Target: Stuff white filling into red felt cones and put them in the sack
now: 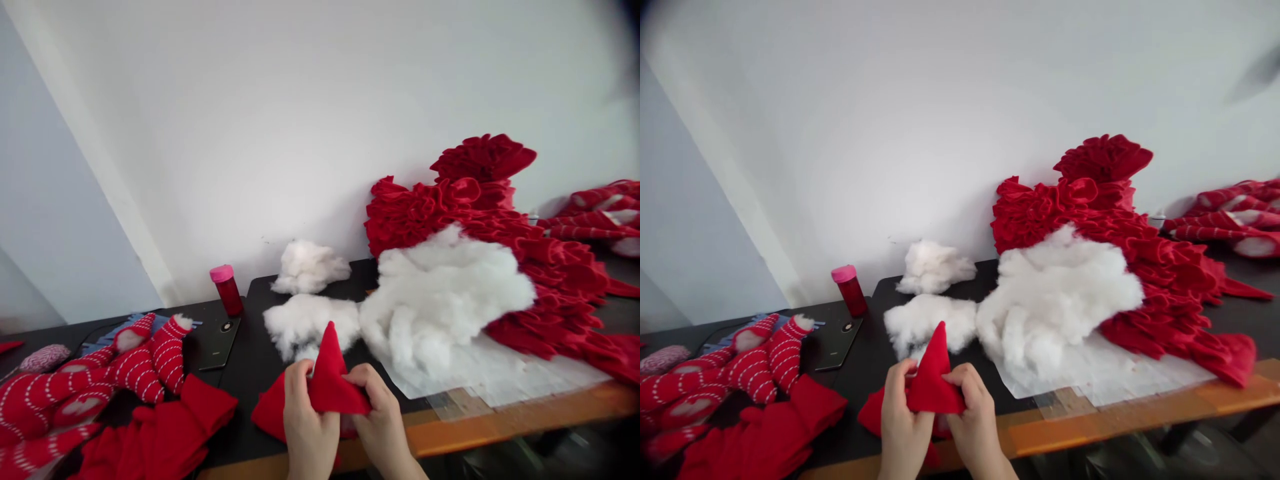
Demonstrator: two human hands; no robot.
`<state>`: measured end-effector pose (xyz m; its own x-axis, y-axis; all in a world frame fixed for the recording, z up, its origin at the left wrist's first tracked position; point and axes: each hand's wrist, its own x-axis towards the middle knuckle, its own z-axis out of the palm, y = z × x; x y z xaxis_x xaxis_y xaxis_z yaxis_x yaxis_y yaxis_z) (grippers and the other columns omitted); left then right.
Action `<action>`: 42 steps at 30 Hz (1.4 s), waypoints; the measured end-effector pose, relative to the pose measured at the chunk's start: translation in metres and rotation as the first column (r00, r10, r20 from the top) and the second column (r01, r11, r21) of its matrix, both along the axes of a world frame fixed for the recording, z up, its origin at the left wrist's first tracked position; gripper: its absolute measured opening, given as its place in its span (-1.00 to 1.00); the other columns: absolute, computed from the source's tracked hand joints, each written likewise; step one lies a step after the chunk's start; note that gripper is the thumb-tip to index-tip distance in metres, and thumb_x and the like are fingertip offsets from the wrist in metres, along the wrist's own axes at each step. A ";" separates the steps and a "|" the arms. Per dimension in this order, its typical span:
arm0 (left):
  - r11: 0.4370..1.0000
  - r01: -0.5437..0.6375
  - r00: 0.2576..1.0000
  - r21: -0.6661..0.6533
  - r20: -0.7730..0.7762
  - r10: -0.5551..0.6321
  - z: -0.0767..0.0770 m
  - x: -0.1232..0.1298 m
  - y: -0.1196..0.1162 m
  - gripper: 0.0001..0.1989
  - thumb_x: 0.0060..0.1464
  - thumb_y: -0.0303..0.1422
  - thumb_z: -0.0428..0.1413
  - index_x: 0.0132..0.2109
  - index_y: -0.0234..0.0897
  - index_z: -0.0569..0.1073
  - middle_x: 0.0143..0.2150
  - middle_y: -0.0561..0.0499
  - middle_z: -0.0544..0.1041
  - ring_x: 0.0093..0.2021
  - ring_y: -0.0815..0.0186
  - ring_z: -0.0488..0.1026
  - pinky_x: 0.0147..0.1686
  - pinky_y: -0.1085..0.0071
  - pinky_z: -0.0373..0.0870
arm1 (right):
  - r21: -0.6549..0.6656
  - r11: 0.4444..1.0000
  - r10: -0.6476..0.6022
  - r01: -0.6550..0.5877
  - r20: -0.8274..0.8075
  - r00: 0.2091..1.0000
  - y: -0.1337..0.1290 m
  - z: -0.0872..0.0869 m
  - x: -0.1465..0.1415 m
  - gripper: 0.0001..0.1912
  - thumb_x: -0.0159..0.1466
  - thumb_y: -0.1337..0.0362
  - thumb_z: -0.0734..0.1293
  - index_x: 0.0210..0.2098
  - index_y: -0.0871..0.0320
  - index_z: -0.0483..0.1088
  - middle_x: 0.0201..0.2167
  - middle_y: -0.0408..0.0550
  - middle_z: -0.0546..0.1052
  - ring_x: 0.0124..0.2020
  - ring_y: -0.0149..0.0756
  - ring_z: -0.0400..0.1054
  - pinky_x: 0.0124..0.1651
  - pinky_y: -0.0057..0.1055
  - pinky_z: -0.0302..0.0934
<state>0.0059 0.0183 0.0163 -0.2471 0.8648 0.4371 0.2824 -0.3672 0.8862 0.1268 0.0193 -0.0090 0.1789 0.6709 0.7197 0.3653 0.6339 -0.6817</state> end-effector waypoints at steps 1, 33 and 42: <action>0.998 0.050 0.999 0.024 0.003 -0.051 0.001 -0.001 0.000 -0.63 -0.16 -0.52 0.17 -0.14 -0.15 0.50 -0.11 -0.12 0.48 -0.07 0.02 0.39 -0.08 0.26 0.27 | 0.020 0.999 0.026 -0.026 0.012 1.000 0.000 0.002 -0.001 -0.75 0.06 0.54 0.20 -0.34 0.10 0.36 -0.42 -0.15 0.38 -0.42 -0.34 0.34 -0.37 -0.47 0.24; 0.760 0.640 0.184 -0.111 0.983 -0.012 0.006 0.006 0.003 -0.59 0.06 -0.16 0.13 -0.29 -0.53 0.55 -0.43 -0.19 0.59 -0.44 0.21 0.53 -0.28 0.33 0.47 | 0.170 0.984 -0.100 0.050 0.302 0.948 -0.016 0.004 -0.025 -0.68 0.27 0.46 0.16 -0.03 0.12 0.36 -0.05 0.08 0.41 -0.02 -0.16 0.38 0.05 -0.37 0.33; 0.725 0.683 -0.010 -0.086 0.992 0.127 0.018 -0.021 0.015 -0.44 0.16 -0.05 -0.05 -0.46 -0.47 0.54 -0.54 -0.18 0.57 -0.56 0.30 0.49 -0.54 0.46 0.41 | 0.199 0.975 0.010 -0.096 0.393 0.919 -0.028 0.023 -0.019 -0.72 0.31 0.46 0.15 -0.03 0.14 0.34 -0.08 0.09 0.42 -0.03 -0.20 0.35 0.00 -0.40 0.34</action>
<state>-0.0150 0.0331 0.0347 0.2741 0.8914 -0.3609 -0.9008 0.3694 0.2282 0.1080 -0.0090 0.0139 -0.1742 0.4971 0.8500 0.5353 0.7723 -0.3420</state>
